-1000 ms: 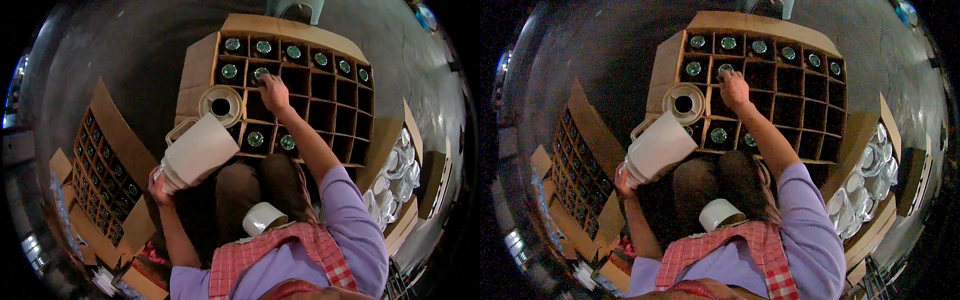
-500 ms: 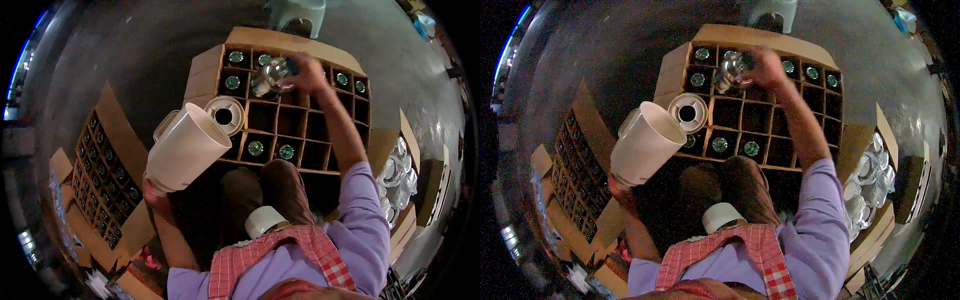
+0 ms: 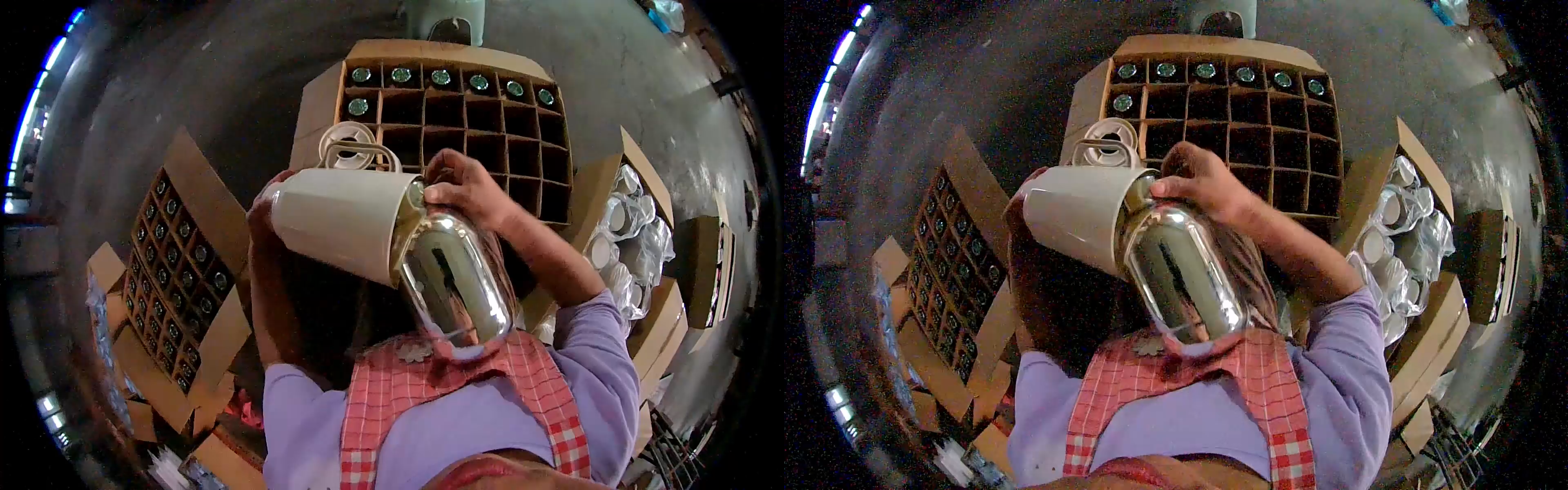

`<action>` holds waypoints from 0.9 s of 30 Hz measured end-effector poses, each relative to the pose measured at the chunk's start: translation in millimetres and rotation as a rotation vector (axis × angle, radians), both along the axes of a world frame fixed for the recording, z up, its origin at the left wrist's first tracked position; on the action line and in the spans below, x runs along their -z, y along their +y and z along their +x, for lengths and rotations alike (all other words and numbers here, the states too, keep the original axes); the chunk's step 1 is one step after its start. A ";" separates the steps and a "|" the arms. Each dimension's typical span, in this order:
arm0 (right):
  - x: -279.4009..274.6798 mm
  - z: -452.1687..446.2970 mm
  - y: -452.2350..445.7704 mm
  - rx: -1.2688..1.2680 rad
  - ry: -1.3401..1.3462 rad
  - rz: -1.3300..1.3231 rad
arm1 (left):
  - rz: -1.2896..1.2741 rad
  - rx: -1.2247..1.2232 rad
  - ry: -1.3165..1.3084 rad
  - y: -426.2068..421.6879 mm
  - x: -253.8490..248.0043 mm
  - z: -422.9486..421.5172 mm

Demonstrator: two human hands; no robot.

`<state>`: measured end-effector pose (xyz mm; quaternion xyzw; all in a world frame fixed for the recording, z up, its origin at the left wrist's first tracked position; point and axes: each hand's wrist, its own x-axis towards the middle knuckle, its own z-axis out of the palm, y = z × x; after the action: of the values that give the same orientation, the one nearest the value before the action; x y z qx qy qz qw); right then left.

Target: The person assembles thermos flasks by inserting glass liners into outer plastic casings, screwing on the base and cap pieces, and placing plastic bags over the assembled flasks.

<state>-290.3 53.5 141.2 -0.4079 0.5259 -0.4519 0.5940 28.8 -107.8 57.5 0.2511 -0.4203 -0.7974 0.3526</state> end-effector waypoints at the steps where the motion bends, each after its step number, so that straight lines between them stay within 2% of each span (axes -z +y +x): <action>1: -0.6 8.7 12.2 0.048 0.150 -0.026 | 0.002 0.018 -0.017 3.7 -2.8 2.6; 6: -2.5 24.1 48.3 0.335 0.596 -0.282 | 0.049 0.158 -0.108 18.2 -19.3 0.6; 9: -3.1 22.4 64.5 0.487 -0.051 -0.194 | 0.113 0.208 -0.082 30.3 -28.2 -9.8; 10: -4.8 19.4 73.7 0.578 -0.107 -0.181 | 0.152 0.203 -0.067 37.3 -27.7 -11.8; 11: -5.8 14.2 84.4 0.671 -0.162 -0.172 | 0.084 0.191 -0.051 44.7 -26.8 -14.2; 13: 6.0 1.0 114.7 0.676 -0.018 -0.280 | -0.048 0.157 -0.018 68.3 -23.1 -12.5; 14: 7.5 -2.5 130.6 0.667 0.045 -0.171 | -0.117 0.138 -0.002 79.9 -21.2 -10.3; 15: 12.8 -5.0 146.2 0.606 -0.036 -0.103 | -0.188 0.123 0.013 86.5 -19.0 -9.7; 17: 20.9 1.6 168.2 0.580 -0.095 -0.129 | -0.198 0.031 -0.053 79.8 8.2 -3.0; 18: 13.2 11.2 172.4 0.608 -0.252 -0.122 | -0.138 -0.050 -0.137 64.7 48.7 16.4; 19: 22.7 15.3 173.7 0.552 -0.151 -0.256 | -0.080 -0.129 -0.224 55.5 68.7 26.4; 21: 19.9 19.7 164.7 0.472 0.167 -0.397 | -0.238 -0.221 -0.118 84.9 34.6 5.6; 25: 8.4 27.8 139.3 0.299 0.635 -0.550 | 0.276 -0.047 -0.112 74.6 25.2 10.1; 27: 4.3 32.8 136.6 0.346 0.747 -0.551 | 0.447 0.023 -0.041 66.0 31.7 16.4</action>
<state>-257.5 190.1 136.9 -0.5906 0.6239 -0.4889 0.1514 45.2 -41.8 25.8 0.3345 -0.2431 -0.8694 0.2706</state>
